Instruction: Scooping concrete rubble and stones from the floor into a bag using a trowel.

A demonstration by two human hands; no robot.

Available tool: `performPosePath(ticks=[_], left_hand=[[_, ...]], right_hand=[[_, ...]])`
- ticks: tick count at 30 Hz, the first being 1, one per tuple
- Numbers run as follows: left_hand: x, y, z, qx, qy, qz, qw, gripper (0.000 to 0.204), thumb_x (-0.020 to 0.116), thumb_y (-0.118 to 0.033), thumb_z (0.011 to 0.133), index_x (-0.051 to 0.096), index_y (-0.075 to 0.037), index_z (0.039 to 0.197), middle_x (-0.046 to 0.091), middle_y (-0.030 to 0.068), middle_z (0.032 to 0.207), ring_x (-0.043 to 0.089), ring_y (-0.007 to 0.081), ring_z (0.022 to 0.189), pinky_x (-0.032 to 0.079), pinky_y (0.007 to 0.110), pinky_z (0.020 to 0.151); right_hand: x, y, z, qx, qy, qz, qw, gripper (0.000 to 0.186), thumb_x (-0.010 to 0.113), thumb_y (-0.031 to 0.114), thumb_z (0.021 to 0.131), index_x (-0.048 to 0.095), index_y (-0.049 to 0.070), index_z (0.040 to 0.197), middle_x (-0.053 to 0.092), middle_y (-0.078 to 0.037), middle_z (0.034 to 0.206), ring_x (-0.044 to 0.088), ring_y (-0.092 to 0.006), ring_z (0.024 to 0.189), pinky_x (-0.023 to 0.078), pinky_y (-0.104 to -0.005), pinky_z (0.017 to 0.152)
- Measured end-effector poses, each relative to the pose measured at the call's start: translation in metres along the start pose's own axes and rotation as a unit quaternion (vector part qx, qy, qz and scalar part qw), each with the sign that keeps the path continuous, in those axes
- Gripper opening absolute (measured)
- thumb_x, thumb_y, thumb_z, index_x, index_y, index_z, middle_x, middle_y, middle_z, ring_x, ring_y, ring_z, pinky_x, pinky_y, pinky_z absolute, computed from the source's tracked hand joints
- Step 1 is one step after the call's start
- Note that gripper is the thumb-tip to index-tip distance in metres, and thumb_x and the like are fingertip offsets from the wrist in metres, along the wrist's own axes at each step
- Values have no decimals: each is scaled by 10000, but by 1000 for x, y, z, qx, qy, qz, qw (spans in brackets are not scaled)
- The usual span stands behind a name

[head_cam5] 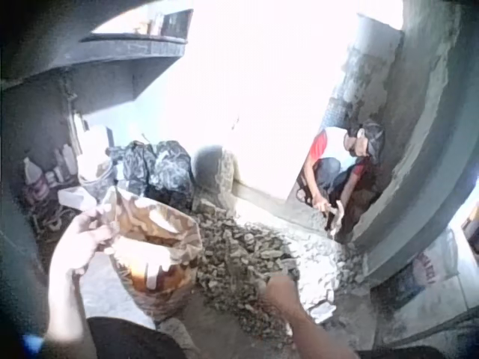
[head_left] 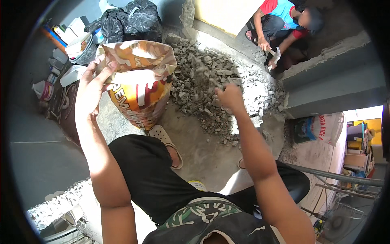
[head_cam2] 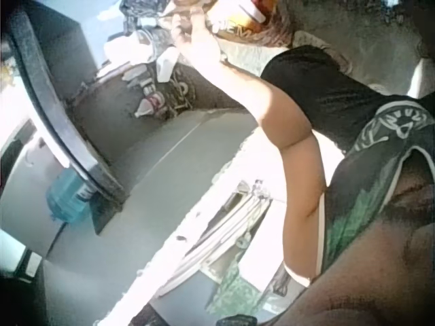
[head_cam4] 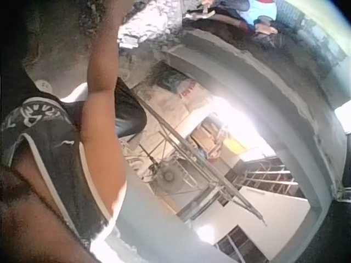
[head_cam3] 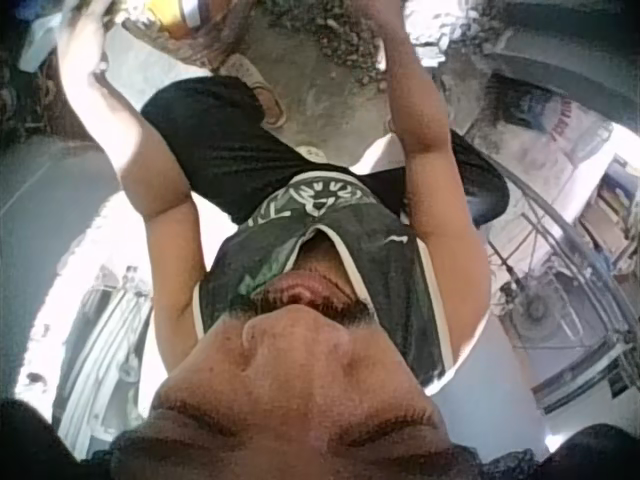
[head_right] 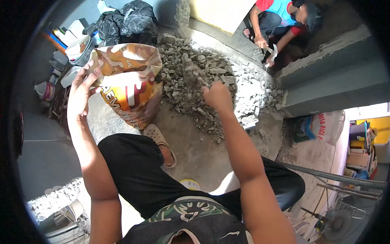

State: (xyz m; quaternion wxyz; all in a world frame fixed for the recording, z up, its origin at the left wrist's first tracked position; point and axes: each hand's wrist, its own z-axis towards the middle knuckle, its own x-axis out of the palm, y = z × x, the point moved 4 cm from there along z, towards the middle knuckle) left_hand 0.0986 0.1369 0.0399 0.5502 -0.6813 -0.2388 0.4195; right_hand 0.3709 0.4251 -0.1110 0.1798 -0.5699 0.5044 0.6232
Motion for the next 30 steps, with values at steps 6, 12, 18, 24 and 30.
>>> performPosePath(ticks=[6, 12, 18, 24, 30], left_hand=[[-3, -4, -1, 14, -5, -22, 1000, 728, 724, -306, 826, 437, 25, 1407, 621, 181, 1200, 626, 203, 1018, 494, 279, 807], [-4, 5, 1, -2, -32, -26, 999, 763, 733, -434, 824, 447, -56, 1422, 620, 105, 1217, 598, 203, 1045, 457, 368, 862], [1, 23, 16, -20, -51, -27, 998, 658, 732, -277, 840, 467, -47, 1397, 635, 95, 1195, 629, 163, 972, 492, 315, 775], [-18, 40, 28, -16, -55, -78, 995, 565, 545, -19, 840, 478, -93, 1396, 596, 45, 1234, 617, 157, 956, 500, 300, 721], [-12, 37, 23, 6, -67, -156, 985, 572, 535, -16, 830, 465, -57, 1396, 573, 90, 1200, 597, 147, 915, 511, 261, 671]], right_hand=[[-113, 85, 3, -153, -98, -57, 982, 353, 673, 330, 828, 713, -2, 942, 676, -261, 854, 681, -378, 867, 517, -432, 805], [-98, 174, -25, -253, -92, -43, 962, 316, 646, 289, 862, 674, 20, 1025, 685, -211, 947, 664, -362, 931, 522, -440, 806], [-20, 172, -48, -330, -107, -57, 936, 312, 640, 236, 889, 606, 81, 1158, 666, -147, 1004, 659, -340, 932, 537, -427, 789], [-46, 97, -77, -234, -218, 188, 929, 284, 610, 230, 903, 565, 34, 1105, 642, -226, 938, 632, -421, 874, 500, -482, 775], [53, -51, -91, -49, 1, 150, 987, 348, 581, 247, 919, 528, 21, 1178, 653, -285, 960, 618, -480, 937, 487, -517, 814]])
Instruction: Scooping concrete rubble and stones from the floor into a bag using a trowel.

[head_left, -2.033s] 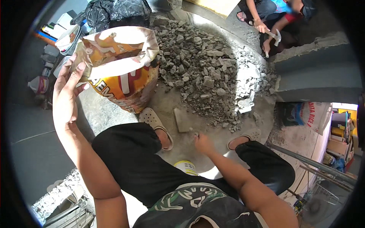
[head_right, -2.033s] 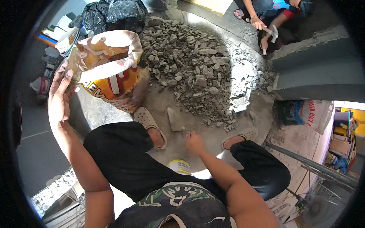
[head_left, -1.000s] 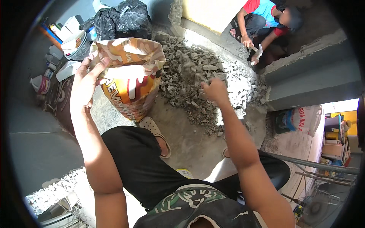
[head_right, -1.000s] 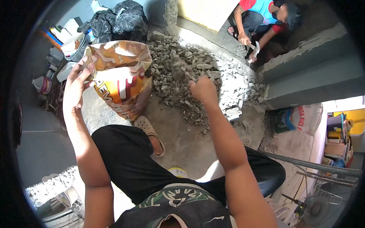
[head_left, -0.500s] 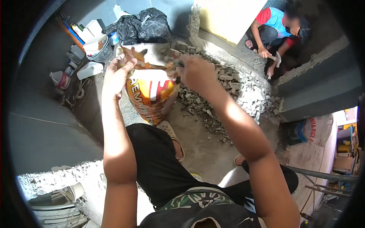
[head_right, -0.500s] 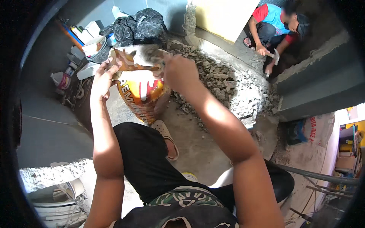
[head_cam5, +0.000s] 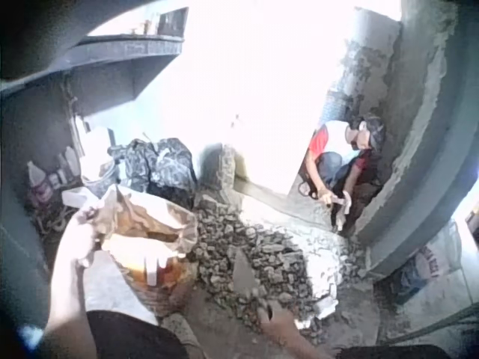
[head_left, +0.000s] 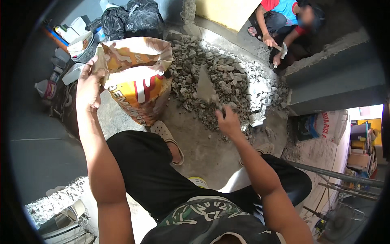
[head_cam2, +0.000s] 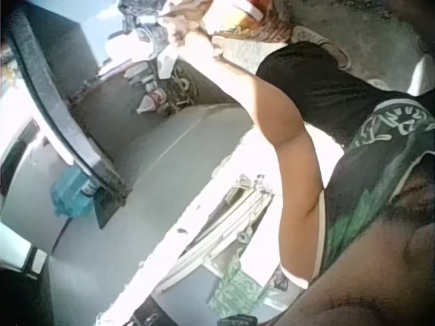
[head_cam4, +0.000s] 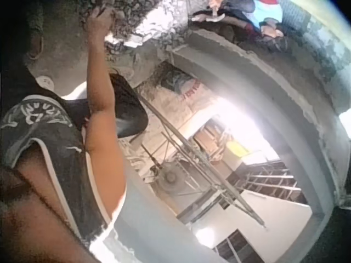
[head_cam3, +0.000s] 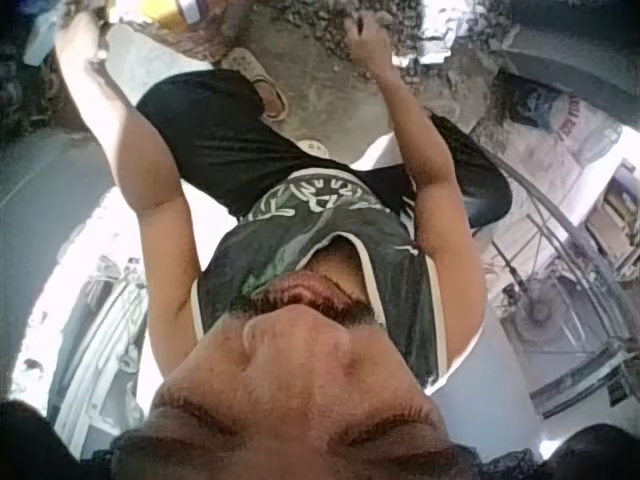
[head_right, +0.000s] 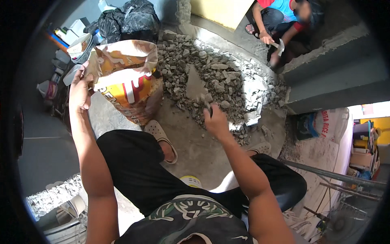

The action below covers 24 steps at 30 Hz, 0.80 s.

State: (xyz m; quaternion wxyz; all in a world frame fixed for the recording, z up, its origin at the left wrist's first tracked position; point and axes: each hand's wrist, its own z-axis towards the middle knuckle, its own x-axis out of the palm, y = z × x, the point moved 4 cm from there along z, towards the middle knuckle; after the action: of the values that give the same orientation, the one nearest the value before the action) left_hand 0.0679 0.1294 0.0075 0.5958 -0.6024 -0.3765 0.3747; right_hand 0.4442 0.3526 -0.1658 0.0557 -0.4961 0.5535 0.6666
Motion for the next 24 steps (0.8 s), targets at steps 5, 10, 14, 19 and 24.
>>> performPosePath(ticks=[5, 10, 14, 19, 24], left_hand=[[-1, -10, -16, -12, 2, 57, 998, 566, 550, -54, 839, 468, -61, 1399, 574, 72, 1249, 601, 154, 1013, 500, 281, 750], [7, -13, -16, -10, 2, 68, 998, 561, 588, -81, 861, 454, -29, 1403, 562, 98, 1281, 600, 180, 1066, 514, 302, 806], [9, -14, -8, 2, 19, 60, 998, 561, 602, -66, 868, 430, 6, 1398, 596, 119, 1219, 602, 192, 1084, 515, 311, 838], [8, -11, -6, -5, 31, 33, 999, 527, 636, -43, 889, 440, 25, 1373, 619, 115, 1171, 603, 191, 1082, 487, 312, 917], [17, -17, -5, 3, 23, 28, 999, 569, 702, -72, 859, 460, 54, 1357, 574, 162, 1246, 593, 208, 1102, 480, 314, 937]], right_hand=[[88, -64, -78, 14, 169, -5, 985, 318, 610, 252, 895, 558, 92, 1165, 670, -259, 983, 626, -463, 954, 492, -530, 813], [135, -62, -73, 28, 242, -38, 969, 365, 629, 238, 888, 549, 94, 1214, 676, -231, 1011, 634, -447, 943, 500, -500, 816], [144, -61, 34, -28, 117, -111, 986, 357, 626, 201, 885, 556, 65, 1208, 664, -234, 1079, 602, -439, 1051, 485, -504, 879], [157, -23, 142, 96, 111, -82, 986, 362, 614, 222, 912, 556, 88, 1244, 631, -231, 1189, 583, -406, 1127, 480, -496, 915], [168, -33, 131, 94, 56, -21, 994, 376, 628, 268, 910, 569, 103, 1242, 652, -207, 1151, 609, -403, 1076, 494, -489, 890]])
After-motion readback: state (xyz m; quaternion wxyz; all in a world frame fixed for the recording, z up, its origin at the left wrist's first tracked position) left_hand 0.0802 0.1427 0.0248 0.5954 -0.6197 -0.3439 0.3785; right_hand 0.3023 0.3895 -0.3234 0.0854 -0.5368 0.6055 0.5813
